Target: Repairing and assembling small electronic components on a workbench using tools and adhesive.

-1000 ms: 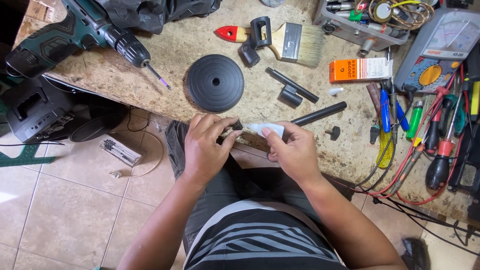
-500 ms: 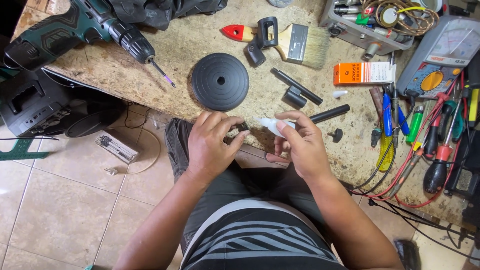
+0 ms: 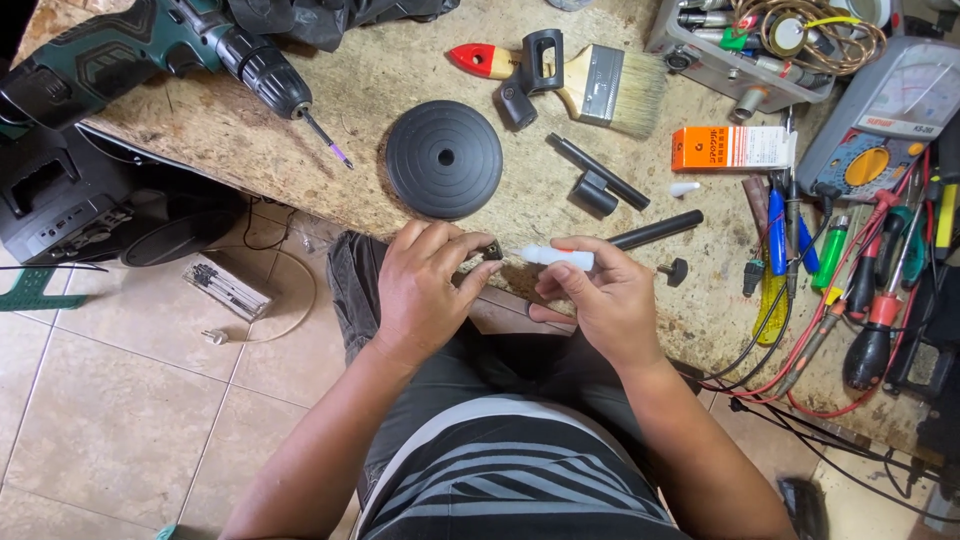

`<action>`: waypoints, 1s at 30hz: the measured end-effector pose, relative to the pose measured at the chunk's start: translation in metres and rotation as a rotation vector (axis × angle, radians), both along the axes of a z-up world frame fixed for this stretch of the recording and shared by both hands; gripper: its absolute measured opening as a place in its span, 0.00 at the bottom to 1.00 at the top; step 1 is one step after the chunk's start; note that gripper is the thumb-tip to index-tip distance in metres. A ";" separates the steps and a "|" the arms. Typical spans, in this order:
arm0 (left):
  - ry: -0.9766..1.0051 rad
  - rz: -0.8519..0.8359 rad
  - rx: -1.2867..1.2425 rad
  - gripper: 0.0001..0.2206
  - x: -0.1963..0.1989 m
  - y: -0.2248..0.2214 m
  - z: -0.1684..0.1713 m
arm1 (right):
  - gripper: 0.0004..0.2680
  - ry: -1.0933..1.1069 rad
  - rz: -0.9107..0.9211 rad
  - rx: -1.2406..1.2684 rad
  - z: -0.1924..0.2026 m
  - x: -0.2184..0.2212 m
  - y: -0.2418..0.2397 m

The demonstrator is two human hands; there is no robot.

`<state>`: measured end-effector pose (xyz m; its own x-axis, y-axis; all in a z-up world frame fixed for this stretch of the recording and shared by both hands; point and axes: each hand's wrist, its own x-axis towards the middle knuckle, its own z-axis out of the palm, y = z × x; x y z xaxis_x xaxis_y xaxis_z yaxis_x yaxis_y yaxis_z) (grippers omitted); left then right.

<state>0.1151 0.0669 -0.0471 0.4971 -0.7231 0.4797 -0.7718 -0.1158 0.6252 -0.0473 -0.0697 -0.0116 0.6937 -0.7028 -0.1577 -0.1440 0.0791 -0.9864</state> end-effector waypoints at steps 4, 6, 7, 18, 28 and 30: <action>0.013 -0.003 0.012 0.10 0.000 0.001 -0.002 | 0.07 0.024 -0.011 -0.184 0.018 0.013 0.007; 0.008 -0.008 0.012 0.11 0.000 0.000 -0.001 | 0.09 0.051 -0.007 -0.341 0.016 0.014 0.006; 0.010 -0.006 0.011 0.11 0.000 0.000 -0.003 | 0.09 0.052 -0.005 -0.342 0.014 0.014 0.007; 0.023 -0.012 0.040 0.11 0.000 0.001 -0.006 | 0.09 0.074 0.029 -0.433 0.009 0.014 0.008; 0.014 0.001 0.058 0.10 -0.001 0.002 -0.011 | 0.08 0.055 0.052 -0.484 0.001 0.011 0.003; 0.016 0.000 0.057 0.10 -0.001 0.003 -0.010 | 0.09 0.041 0.050 -0.491 0.001 0.010 0.003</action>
